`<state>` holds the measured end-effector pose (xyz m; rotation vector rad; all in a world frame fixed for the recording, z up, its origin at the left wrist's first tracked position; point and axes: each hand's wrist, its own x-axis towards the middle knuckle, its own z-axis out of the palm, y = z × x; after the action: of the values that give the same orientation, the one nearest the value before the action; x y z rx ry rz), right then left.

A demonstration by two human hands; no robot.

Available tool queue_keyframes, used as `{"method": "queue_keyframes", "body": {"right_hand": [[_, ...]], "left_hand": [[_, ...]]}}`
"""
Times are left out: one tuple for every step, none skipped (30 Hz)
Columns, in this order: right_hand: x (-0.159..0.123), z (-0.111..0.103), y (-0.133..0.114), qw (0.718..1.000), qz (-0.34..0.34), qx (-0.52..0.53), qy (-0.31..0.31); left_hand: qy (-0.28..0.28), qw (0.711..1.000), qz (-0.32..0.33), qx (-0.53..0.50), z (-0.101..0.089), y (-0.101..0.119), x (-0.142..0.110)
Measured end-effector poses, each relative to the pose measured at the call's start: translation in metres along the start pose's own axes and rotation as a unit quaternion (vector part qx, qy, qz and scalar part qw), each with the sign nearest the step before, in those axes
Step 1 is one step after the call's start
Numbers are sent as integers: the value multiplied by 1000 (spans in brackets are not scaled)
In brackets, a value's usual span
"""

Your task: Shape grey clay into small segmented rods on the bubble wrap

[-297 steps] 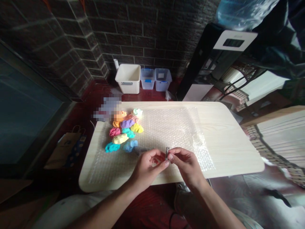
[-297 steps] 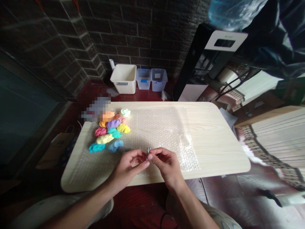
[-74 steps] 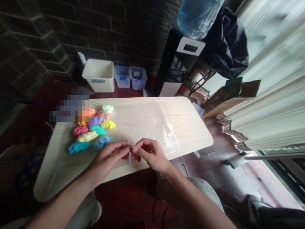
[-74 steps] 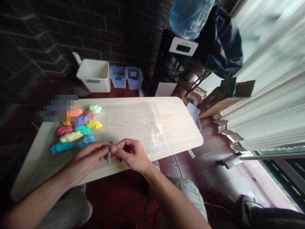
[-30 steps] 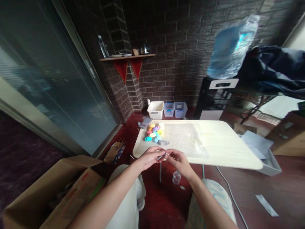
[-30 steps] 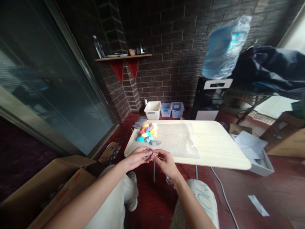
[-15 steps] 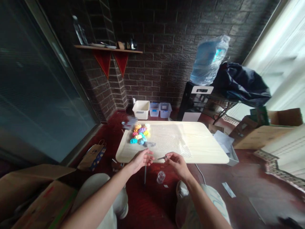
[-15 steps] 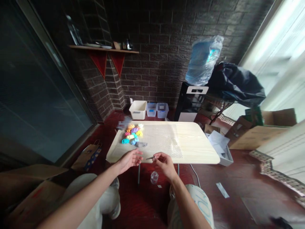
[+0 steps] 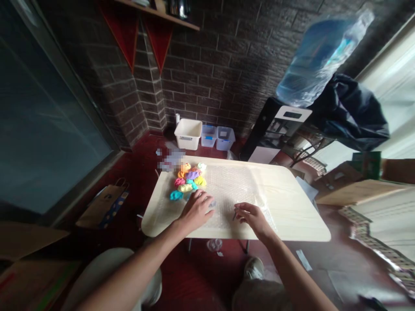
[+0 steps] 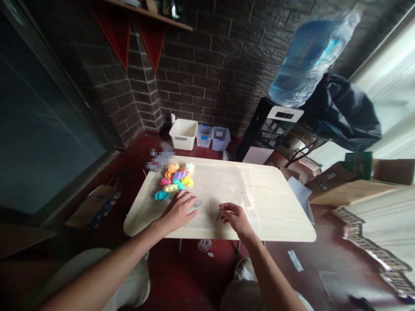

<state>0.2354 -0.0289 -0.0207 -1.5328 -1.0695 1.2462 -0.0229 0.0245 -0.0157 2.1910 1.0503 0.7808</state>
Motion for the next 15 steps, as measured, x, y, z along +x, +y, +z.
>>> {"method": "queue_keyframes", "body": {"right_hand": [[5,1,1,1000,4,-17,-4],[9,2,1,999,8,-34,-10],[13,2,1,999,10,-49,-17],[17,2,2,998,11,-61,-25],[20,1,2,997,13,-71,-35],[22,0,2,996,13,-77,-44],[25,-1,2,995,11,-82,-51],[27,-2,3,995,8,-85,-55],[29,-3,4,995,4,-87,-57],[31,-3,5,995,-1,-87,-56],[33,-4,7,995,-7,-87,-54],[33,-4,8,995,-12,-89,-51],[34,-5,10,994,-17,-96,-49],[34,-5,11,993,-21,-105,-46],[34,-6,12,991,-25,-122,-45]], "left_hand": [[-8,1000,7,15,2,-2,2],[-16,999,10,27,3,-4,4],[-23,999,10,38,5,-6,7],[-34,997,12,63,7,-7,10],[-58,989,28,132,9,-8,14],[-69,986,30,149,10,-9,18],[-79,983,30,160,10,-9,21],[-92,978,39,183,10,-9,25],[-98,975,49,194,9,-8,27],[-91,974,57,197,8,-6,28],[-77,977,64,189,6,-4,29],[-58,981,73,169,3,-2,28],[-38,987,79,137,0,1,26],[-21,991,83,99,-2,2,24],[-8,995,74,61,-3,3,22]]}}
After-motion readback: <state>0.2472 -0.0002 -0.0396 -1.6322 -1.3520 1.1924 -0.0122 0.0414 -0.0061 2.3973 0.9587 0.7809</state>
